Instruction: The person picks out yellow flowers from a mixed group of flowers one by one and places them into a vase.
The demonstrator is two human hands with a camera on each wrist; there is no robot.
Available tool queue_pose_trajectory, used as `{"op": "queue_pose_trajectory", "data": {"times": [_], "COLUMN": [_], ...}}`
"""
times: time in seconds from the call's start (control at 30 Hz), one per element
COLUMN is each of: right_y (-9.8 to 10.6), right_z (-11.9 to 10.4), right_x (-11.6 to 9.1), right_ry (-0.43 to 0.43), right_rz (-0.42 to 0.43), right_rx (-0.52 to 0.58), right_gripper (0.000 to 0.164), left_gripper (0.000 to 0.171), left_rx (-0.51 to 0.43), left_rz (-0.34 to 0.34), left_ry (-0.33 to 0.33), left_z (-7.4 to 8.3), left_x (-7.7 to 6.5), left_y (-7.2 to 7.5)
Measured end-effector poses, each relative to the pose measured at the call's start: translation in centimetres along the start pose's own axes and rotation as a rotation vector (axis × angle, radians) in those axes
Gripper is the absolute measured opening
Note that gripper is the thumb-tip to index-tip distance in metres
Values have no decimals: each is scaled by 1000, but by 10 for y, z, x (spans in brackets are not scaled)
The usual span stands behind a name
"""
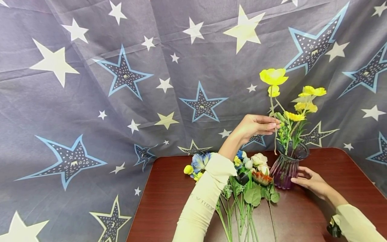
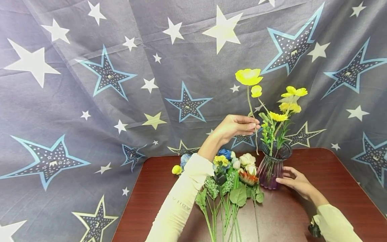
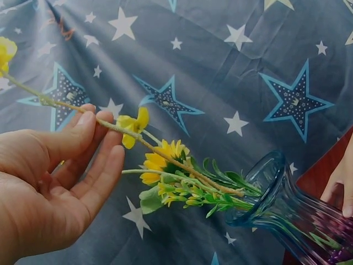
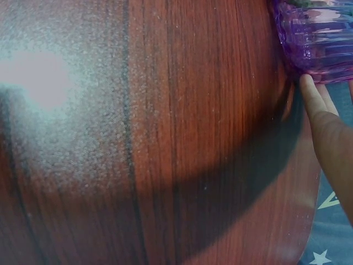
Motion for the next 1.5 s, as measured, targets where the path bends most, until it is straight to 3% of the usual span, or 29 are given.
{"op": "queue_pose_trajectory", "data": {"times": [0.53,0.77,1.03,1.5], "right_y": [-1,-1,0,0], "right_z": [-1,-1,0,-3], "right_x": [0,1,0,-2], "right_ry": [-13,-7,-8,2], "right_rz": [-3,4,6,-2], "right_rx": [3,0,-10,-4], "right_gripper": [39,39,40,39], "left_gripper": [27,26,26,22], "left_rx": [-4,-27,-8,31], "left_rz": [-32,-21,20,103], "left_ry": [-65,-129,-150,-84], "left_z": [-3,-2,-9,-27], "left_x": [11,13,14,20], "left_y": [-10,-14,-20,-27]}}
Point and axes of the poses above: each hand's wrist, its own x-axis towards the middle knuckle, its own y-axis out of the back of the hand, z = x × y, the point moved 9 cm from there along x, towards the middle knuckle, and after that the axes turned 13 degrees about z, right-handed, at the moved point
